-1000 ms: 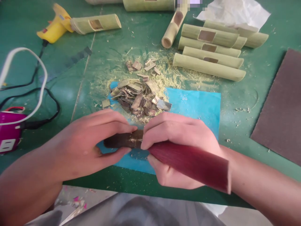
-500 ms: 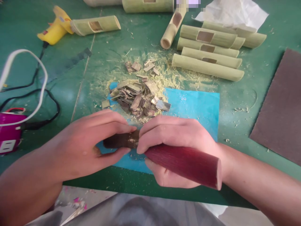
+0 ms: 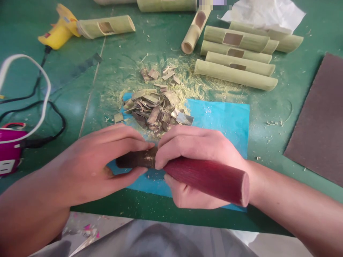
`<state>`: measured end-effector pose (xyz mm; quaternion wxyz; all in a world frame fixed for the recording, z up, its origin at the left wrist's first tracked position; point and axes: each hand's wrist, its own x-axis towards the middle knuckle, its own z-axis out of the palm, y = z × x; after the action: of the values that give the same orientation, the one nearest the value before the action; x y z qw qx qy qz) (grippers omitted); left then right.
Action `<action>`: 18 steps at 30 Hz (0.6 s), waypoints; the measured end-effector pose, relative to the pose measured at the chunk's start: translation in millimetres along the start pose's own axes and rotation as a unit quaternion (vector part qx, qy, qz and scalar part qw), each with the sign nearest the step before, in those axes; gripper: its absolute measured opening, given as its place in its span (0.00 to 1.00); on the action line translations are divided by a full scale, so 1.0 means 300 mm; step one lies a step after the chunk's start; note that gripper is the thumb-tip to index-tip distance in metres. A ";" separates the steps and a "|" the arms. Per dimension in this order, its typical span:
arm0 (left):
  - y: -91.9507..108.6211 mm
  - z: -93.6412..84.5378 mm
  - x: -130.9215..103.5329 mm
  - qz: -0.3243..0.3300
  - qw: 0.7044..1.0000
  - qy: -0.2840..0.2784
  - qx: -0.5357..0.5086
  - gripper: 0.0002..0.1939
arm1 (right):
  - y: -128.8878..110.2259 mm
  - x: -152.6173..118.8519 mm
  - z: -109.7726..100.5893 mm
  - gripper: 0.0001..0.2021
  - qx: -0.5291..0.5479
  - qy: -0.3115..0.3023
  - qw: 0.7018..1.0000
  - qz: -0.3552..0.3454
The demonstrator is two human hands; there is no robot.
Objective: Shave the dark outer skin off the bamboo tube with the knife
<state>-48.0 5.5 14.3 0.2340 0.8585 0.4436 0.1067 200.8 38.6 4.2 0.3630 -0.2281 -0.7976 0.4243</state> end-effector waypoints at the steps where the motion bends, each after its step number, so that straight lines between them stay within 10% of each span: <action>1: 0.000 -0.001 0.000 0.001 1.000 0.000 0.000 0.08 | 0.000 0.001 -0.001 0.08 0.002 0.001 1.000 -0.002; 18: -0.005 0.000 -0.002 0.004 1.000 0.000 -0.019 0.09 | -0.023 -0.019 -0.032 0.13 0.004 0.102 0.995 0.015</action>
<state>-49.5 5.6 13.7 0.2501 0.8558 0.4379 0.1158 211.4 35.9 11.4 0.4370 -0.2805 -0.7514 0.4072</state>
